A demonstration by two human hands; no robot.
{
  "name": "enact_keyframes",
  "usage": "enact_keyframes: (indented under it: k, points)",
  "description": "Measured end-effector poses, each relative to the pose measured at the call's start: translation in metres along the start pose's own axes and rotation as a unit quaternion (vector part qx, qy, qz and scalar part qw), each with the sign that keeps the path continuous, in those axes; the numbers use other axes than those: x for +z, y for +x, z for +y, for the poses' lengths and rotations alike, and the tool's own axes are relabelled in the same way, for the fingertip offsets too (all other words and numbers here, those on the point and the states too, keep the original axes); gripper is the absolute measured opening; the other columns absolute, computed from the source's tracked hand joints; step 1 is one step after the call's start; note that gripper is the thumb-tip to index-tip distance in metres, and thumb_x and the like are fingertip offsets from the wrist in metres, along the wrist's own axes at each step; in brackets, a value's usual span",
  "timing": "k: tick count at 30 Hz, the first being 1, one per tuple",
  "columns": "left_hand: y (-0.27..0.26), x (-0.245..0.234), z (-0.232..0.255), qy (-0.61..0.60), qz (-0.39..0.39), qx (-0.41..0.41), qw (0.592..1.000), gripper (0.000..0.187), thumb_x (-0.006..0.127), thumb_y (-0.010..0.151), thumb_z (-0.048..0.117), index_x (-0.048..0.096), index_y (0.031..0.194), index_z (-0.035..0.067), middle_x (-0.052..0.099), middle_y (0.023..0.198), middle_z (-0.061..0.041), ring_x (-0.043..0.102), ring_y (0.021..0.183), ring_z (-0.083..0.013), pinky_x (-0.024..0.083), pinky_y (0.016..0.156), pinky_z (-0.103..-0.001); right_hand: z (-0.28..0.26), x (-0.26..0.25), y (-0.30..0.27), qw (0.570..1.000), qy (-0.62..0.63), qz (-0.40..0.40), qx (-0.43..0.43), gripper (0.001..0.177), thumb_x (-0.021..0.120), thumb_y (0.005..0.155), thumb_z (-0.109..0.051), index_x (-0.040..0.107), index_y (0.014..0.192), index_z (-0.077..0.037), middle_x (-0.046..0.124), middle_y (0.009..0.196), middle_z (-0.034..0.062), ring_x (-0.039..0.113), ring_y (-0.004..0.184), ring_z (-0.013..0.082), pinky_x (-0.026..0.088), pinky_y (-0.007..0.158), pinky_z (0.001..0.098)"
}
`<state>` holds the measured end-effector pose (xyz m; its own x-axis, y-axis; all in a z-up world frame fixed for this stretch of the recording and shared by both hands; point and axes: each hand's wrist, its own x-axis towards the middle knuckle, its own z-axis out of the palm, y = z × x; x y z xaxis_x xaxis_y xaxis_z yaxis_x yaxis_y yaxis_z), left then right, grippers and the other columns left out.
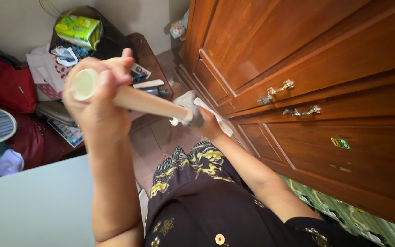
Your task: The person wipes a wooden table, a window sill, and a mop handle with a cloth. They move items on the table to access the surface and clean multiple parts of the mop handle before placing it back.
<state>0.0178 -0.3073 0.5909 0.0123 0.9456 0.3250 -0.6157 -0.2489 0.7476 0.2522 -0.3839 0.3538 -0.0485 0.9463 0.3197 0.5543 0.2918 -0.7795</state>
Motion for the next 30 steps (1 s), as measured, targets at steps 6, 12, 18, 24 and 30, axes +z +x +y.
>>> enact_keyframes:
  k: [6,12,18,24,30]
  points:
    - [0.007,-0.005,0.003,0.062,0.012,0.042,0.997,0.018,0.073,0.104,0.017,0.06,0.109,0.005,0.065,0.097,-0.008,0.067,0.096,-0.0184,0.056,0.109,-0.042,-0.07,-0.022,0.053,0.999,-0.018,-0.031,-0.008,0.04,0.081,0.083,-0.023,0.06,0.112,-0.006,0.066,0.098,0.0143,0.066,0.09,0.0317,0.052,0.078,0.0392]
    - [-0.034,-0.017,-0.079,0.094,0.044,-0.086,0.991,0.015,0.061,0.108,0.013,0.056,0.095,0.006,0.061,0.089,-0.006,0.063,0.09,-0.0165,0.054,0.097,-0.037,-0.115,-0.005,0.089,0.978,-0.094,-0.093,-0.161,0.043,0.075,0.085,-0.024,0.059,0.121,-0.005,0.063,0.109,0.0149,0.062,0.099,0.0344,0.05,0.082,0.0432]
    - [-0.043,-0.039,-0.069,0.164,0.051,-0.037,0.985,0.023,0.058,0.11,0.012,0.053,0.088,0.006,0.055,0.082,-0.004,0.059,0.079,-0.0156,0.056,0.097,-0.038,-0.132,0.041,0.086,0.978,-0.003,-0.039,-0.203,0.039,0.064,0.092,-0.017,0.052,0.126,-0.002,0.058,0.123,0.0162,0.059,0.12,0.0334,0.049,0.103,0.0447]
    - [-0.032,-0.055,-0.021,0.063,0.123,-0.009,0.99,0.021,0.06,0.107,0.012,0.049,0.091,0.006,0.051,0.074,-0.008,0.052,0.066,-0.0162,0.056,0.082,-0.037,-0.141,0.036,0.086,0.978,-0.157,-0.134,-0.026,0.032,0.067,0.097,-0.029,0.056,0.106,-0.001,0.064,0.079,0.0127,0.065,0.073,0.0314,0.051,0.069,0.0408]
    - [-0.034,-0.061,-0.013,0.063,0.124,-0.028,0.99,0.026,0.06,0.107,0.013,0.046,0.086,0.005,0.048,0.068,-0.008,0.049,0.06,-0.0171,0.054,0.074,-0.035,-0.124,0.027,0.079,0.973,-0.053,-0.045,-0.218,0.032,0.064,0.095,-0.03,0.052,0.101,-0.001,0.058,0.075,0.0105,0.061,0.068,0.0281,0.05,0.064,0.0371]
